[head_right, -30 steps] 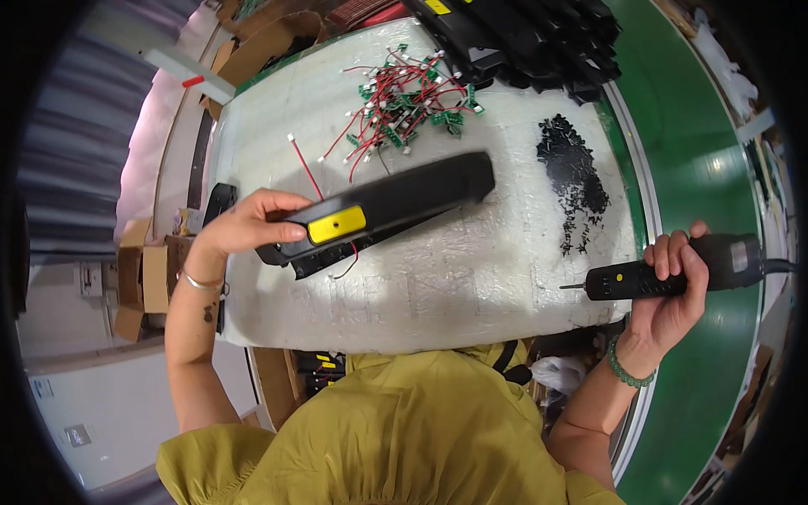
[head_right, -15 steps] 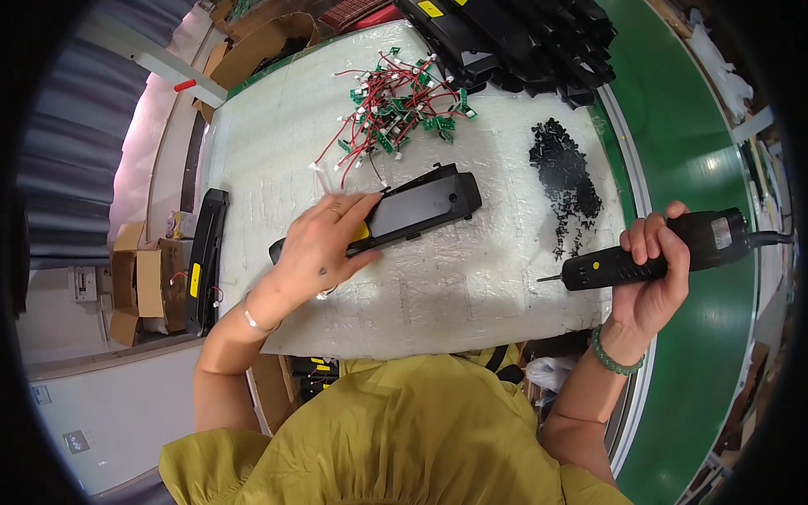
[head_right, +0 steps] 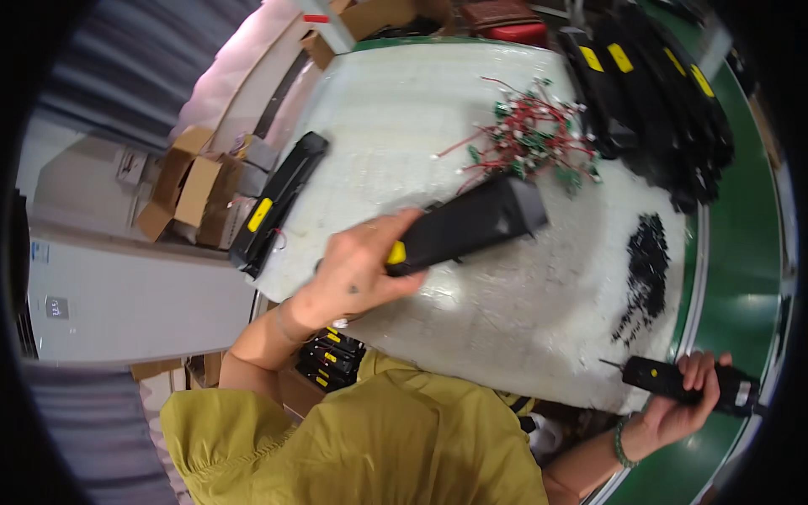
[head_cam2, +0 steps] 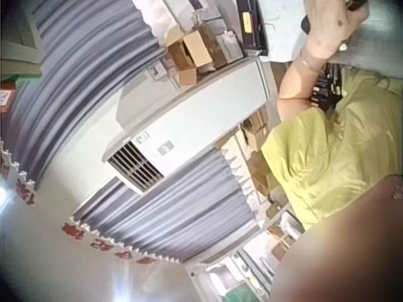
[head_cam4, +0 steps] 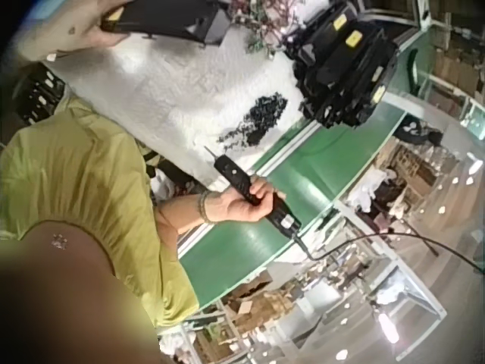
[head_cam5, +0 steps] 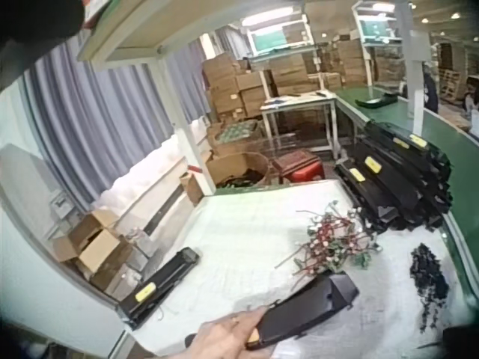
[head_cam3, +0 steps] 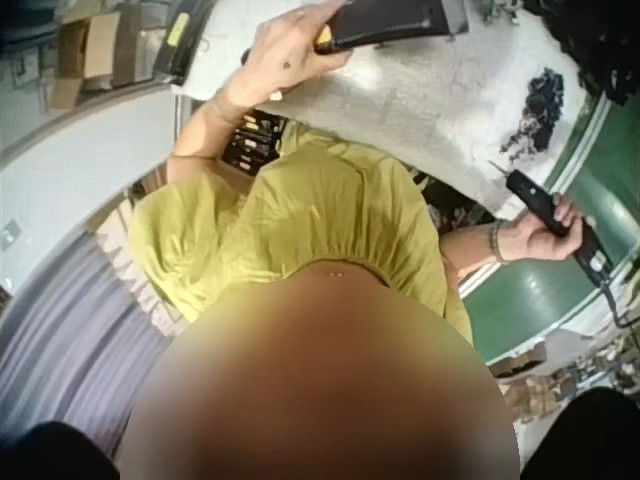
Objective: Assembling electronic components by installing circuit boards and wires into plastic housings.
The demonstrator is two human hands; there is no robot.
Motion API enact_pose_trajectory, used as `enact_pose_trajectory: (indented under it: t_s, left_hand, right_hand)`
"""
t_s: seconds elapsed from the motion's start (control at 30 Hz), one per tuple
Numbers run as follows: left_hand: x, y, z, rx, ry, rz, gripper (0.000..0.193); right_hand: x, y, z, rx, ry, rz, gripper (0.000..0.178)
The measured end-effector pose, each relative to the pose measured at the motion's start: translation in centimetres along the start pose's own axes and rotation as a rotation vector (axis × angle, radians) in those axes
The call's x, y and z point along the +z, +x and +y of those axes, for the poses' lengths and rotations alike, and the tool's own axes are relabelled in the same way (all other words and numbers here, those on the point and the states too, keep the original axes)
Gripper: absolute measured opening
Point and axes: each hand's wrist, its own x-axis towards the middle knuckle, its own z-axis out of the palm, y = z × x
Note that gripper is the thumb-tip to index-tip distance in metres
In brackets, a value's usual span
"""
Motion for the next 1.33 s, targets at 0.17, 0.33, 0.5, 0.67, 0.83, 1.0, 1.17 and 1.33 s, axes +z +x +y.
enact_pose_trajectory:
  t_s: [0.17,0.33,0.5,0.67,0.83,1.0,1.17,1.33]
  left_hand:
    - [-4.6,-4.0,-5.1,-0.455,0.459,0.062,0.055]
    - [-4.4,-4.9,-8.3,-0.551,0.636,0.172,0.076]
    - [-5.3,-4.3,-11.7,-0.806,0.623,-0.049,0.111]
    - [-6.8,-4.3,-14.5,-0.785,0.553,-0.046,0.113]
    - [-6.6,-3.9,-13.3,-0.94,0.627,-0.209,0.122]
    - [-7.7,1.0,-8.3,-0.612,0.959,-0.191,0.12]
    - [-5.2,13.3,-2.1,0.264,-0.157,-0.423,0.07]
    - [1.7,26.7,5.3,0.474,-0.073,-0.581,0.061]
  right_hand:
    - [0.5,1.2,1.2,0.04,0.017,-0.012,0.023]
    - [2.1,1.8,2.5,0.079,0.049,-0.085,0.025]
    - [2.2,1.3,1.5,0.042,0.006,-0.068,0.028]
    - [2.5,0.6,2.0,-0.017,-0.109,0.116,0.028]
    - [4.0,0.7,1.8,-0.094,-0.181,0.167,0.026]
    - [2.9,1.3,-0.1,-0.133,-0.32,0.225,0.026]
    - [2.0,2.3,-0.8,-0.048,-0.644,0.313,0.038]
    - [-1.0,3.6,-1.4,0.296,-0.59,0.393,0.053]
